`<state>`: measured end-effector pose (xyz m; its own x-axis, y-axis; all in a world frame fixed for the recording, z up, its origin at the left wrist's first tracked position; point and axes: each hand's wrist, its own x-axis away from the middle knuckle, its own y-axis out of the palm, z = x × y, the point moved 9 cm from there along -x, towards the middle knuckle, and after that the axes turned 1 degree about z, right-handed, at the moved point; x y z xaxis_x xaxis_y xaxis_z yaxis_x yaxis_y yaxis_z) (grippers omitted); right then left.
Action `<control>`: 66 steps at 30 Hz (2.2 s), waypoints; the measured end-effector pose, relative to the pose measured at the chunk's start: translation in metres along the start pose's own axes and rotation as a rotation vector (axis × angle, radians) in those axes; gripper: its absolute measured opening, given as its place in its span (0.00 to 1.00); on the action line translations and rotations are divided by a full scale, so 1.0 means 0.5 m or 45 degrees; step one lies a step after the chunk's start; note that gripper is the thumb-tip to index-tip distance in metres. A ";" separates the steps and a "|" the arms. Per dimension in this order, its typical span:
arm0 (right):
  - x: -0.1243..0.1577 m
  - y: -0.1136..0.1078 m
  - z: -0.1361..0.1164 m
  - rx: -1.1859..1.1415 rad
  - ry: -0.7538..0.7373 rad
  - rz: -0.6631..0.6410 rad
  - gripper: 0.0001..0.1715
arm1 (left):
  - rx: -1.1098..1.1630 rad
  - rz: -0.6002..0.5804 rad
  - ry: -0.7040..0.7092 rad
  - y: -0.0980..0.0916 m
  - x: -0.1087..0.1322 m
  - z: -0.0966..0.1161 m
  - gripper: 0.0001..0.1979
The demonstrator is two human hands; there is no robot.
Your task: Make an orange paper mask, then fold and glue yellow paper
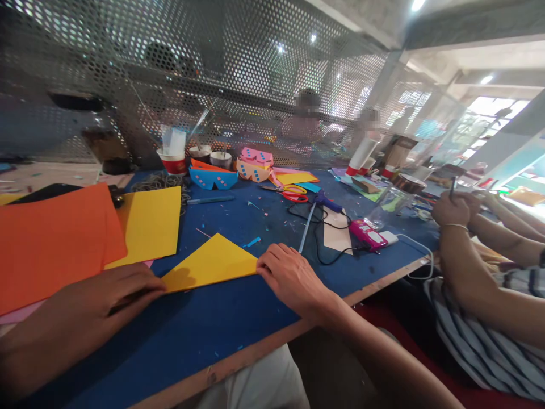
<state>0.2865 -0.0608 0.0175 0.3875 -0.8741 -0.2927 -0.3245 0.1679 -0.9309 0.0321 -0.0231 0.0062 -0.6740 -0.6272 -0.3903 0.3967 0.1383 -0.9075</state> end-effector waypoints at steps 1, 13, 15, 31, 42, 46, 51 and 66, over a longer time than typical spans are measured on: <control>-0.001 0.001 0.002 0.002 0.017 -0.002 0.06 | -0.010 -0.025 -0.012 0.002 -0.001 -0.002 0.22; -0.007 0.005 -0.008 0.048 -0.030 -0.002 0.07 | 0.092 -0.042 -0.037 0.010 -0.015 0.004 0.21; -0.009 0.006 -0.019 0.048 -0.104 0.000 0.10 | 0.126 -0.028 -0.016 0.013 -0.016 0.007 0.21; -0.047 0.035 -0.035 -0.170 -0.113 -0.167 0.09 | 0.275 -0.082 -0.014 0.032 -0.016 0.013 0.17; -0.044 0.031 -0.057 -0.183 -0.259 -0.107 0.13 | 0.371 -0.105 -0.103 0.036 -0.025 0.016 0.17; -0.050 0.029 -0.070 -0.150 -0.281 -0.120 0.10 | 0.381 -0.109 -0.122 0.038 -0.031 0.012 0.19; -0.063 0.037 -0.062 -0.223 -0.220 -0.147 0.10 | 0.410 -0.135 -0.156 0.050 -0.031 0.005 0.20; -0.069 0.050 -0.027 -0.430 0.049 -0.128 0.05 | 0.400 -0.339 -0.430 0.079 -0.037 -0.020 0.16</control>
<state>0.2535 -0.0327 0.0075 0.4015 -0.8962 -0.1887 -0.5560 -0.0747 -0.8278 0.0541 0.0017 -0.0239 -0.5594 -0.8282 -0.0336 0.4417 -0.2635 -0.8576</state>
